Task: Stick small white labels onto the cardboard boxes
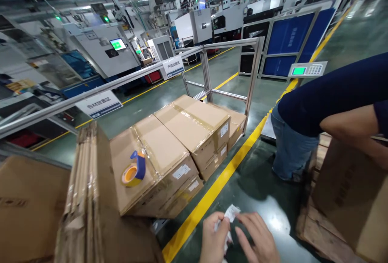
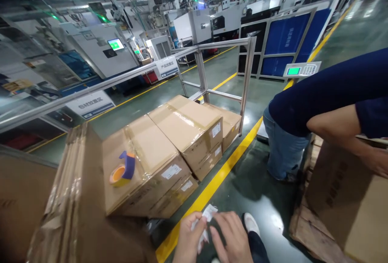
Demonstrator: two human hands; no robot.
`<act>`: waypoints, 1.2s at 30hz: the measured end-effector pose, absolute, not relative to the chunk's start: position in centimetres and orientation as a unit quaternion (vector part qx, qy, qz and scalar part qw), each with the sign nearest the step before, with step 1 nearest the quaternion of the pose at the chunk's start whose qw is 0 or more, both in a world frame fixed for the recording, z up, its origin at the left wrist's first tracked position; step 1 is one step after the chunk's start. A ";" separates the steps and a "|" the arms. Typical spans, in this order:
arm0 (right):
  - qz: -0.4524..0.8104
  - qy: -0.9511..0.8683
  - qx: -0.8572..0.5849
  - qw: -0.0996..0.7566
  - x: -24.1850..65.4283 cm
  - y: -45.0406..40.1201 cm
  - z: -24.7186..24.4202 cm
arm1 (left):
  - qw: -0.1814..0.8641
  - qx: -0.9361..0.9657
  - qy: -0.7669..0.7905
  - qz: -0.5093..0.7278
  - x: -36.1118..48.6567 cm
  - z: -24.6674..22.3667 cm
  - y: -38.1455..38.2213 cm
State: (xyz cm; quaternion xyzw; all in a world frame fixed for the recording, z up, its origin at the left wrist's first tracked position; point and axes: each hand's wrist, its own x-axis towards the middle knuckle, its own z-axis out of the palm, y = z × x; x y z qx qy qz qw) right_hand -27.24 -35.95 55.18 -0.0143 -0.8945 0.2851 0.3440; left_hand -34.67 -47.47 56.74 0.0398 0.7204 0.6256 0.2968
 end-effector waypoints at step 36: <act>0.536 -0.799 -0.151 0.226 -66.2 -0.9 25.5 | -0.057 -0.106 0.857 0.501 -66.8 29.4 -8.2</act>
